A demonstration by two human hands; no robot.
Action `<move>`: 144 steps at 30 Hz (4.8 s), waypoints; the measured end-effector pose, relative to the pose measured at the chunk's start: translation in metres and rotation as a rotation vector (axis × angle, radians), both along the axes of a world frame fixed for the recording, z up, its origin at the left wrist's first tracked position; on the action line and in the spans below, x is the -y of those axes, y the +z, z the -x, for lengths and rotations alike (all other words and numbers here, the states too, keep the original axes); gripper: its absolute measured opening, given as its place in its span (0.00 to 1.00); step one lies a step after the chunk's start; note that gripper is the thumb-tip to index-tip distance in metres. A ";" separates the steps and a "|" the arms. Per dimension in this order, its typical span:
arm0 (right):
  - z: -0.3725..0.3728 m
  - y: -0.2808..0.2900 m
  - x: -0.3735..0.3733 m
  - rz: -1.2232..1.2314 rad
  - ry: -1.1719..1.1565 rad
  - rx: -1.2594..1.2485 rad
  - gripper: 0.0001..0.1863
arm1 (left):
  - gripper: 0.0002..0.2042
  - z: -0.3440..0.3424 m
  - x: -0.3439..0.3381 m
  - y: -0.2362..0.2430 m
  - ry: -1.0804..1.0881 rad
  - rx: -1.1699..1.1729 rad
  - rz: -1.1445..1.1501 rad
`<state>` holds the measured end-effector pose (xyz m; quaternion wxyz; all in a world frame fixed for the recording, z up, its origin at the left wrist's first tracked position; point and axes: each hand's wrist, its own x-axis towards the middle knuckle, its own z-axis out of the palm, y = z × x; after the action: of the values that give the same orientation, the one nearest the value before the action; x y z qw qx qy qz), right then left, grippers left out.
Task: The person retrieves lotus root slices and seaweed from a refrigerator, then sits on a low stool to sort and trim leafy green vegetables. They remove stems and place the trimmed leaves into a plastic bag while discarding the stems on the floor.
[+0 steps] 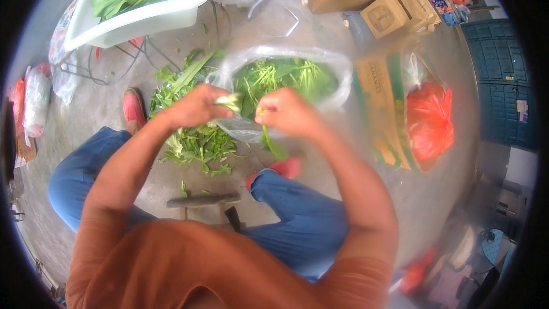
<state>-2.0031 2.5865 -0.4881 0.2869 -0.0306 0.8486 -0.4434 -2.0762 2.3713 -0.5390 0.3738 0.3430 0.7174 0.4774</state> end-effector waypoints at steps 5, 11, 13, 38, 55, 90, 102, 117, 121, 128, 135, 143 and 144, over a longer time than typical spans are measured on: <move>0.007 -0.010 -0.009 0.393 -0.241 0.161 0.06 | 0.12 -0.011 -0.004 -0.004 0.194 0.446 -0.152; 0.008 -0.015 -0.003 0.451 -0.249 0.182 0.06 | 0.09 -0.021 -0.018 -0.004 0.168 0.645 -0.110; 0.007 -0.017 -0.001 0.409 -0.249 0.209 0.06 | 0.09 -0.021 -0.017 -0.009 0.167 0.621 -0.101; 0.000 -0.032 0.021 -0.275 -0.209 -0.315 0.13 | 0.11 -0.051 -0.019 -0.007 0.493 0.959 -0.084; -0.013 -0.079 0.030 0.096 -0.071 0.019 0.05 | 0.10 -0.006 0.041 -0.034 0.357 0.673 0.033; 0.021 -0.016 0.025 0.615 -0.604 0.341 0.04 | 0.09 -0.029 0.001 -0.001 0.467 0.474 -0.204; 0.013 -0.015 0.037 0.411 -0.498 0.166 0.05 | 0.08 -0.032 -0.002 0.006 0.385 0.447 -0.239; 0.005 -0.022 0.039 0.068 0.015 -0.191 0.03 | 0.07 -0.007 0.016 -0.010 0.050 0.364 -0.060; 0.005 -0.020 0.040 0.041 0.088 -0.236 0.03 | 0.08 -0.011 0.019 -0.006 0.053 0.378 -0.048; 0.002 -0.018 0.029 0.429 -0.243 0.247 0.04 | 0.10 -0.004 0.048 -0.030 0.238 0.383 -0.017; 0.010 -0.025 0.025 0.576 -0.333 0.290 0.04 | 0.11 -0.022 0.021 -0.017 0.342 0.391 -0.165; 0.008 -0.033 0.026 0.722 -0.539 0.320 0.05 | 0.10 -0.025 0.015 -0.015 0.325 0.545 -0.164; 0.009 -0.034 0.027 0.739 -0.544 0.348 0.05 | 0.10 -0.026 0.015 -0.015 0.345 0.518 -0.177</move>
<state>-2.0118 2.5593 -0.5222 0.2680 0.1668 0.5512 -0.7723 -2.0502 2.3563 -0.5544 0.4262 0.1146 0.6020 0.6655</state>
